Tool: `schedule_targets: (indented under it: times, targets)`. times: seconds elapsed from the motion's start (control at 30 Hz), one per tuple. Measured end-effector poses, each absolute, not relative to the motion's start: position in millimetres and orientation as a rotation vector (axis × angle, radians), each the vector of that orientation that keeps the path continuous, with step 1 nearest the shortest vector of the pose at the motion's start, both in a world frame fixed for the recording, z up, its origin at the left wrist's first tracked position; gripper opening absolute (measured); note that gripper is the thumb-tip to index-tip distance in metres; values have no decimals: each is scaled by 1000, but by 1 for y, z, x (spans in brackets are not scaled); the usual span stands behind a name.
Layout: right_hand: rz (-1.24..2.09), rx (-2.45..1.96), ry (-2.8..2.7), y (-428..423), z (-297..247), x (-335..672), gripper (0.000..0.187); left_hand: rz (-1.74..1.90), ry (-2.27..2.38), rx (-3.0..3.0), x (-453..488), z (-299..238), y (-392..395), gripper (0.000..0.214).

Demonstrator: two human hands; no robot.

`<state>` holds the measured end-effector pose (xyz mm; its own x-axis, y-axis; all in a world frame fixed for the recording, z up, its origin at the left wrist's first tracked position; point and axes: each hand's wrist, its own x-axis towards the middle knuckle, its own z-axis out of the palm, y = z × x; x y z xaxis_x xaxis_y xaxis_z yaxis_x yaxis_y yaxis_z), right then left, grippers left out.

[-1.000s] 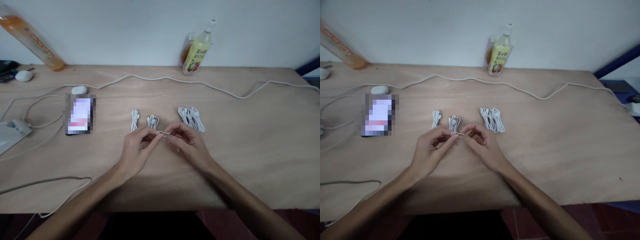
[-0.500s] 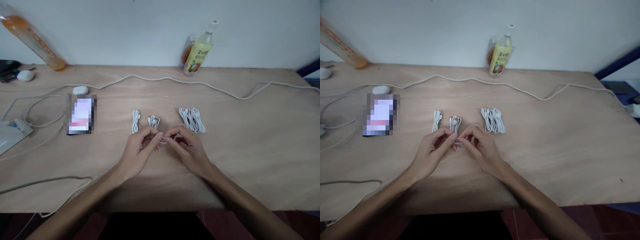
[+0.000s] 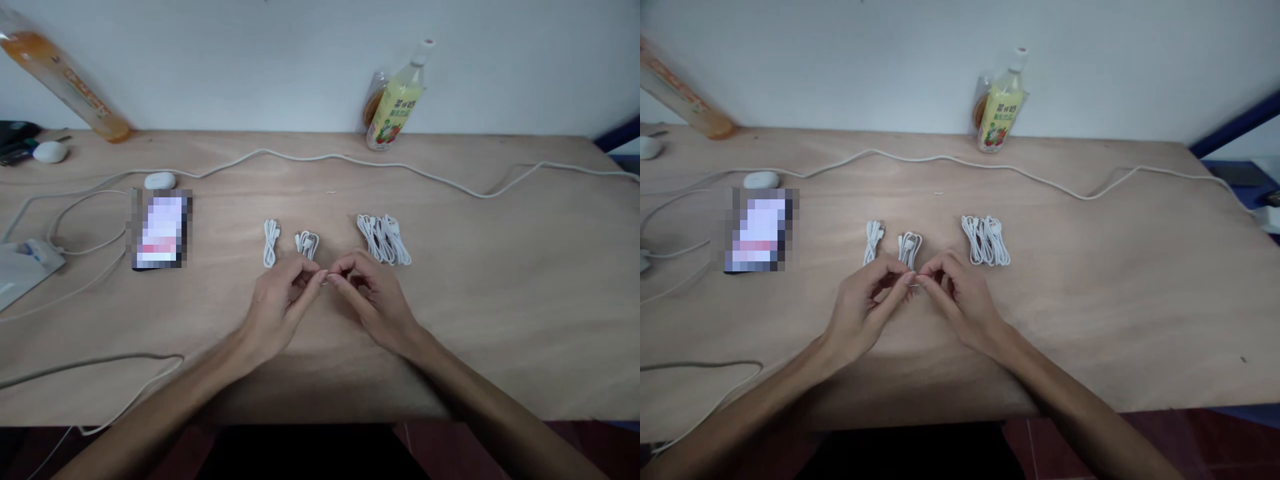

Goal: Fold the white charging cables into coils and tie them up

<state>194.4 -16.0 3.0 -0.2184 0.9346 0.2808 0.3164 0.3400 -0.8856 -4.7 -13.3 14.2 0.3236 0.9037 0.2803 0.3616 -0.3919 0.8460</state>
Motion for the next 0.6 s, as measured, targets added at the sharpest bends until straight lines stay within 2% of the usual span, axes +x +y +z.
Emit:
schedule_targets:
  times: [0.23,0.6]
  targets:
    - [889,-1163,-1726,-18,5,194,12,1119,1040,2285,-9,7,-13,11]
    - [743,-1109,-1750,-22,2,193,9,1057,1171,1987,-5,14,-15,16]
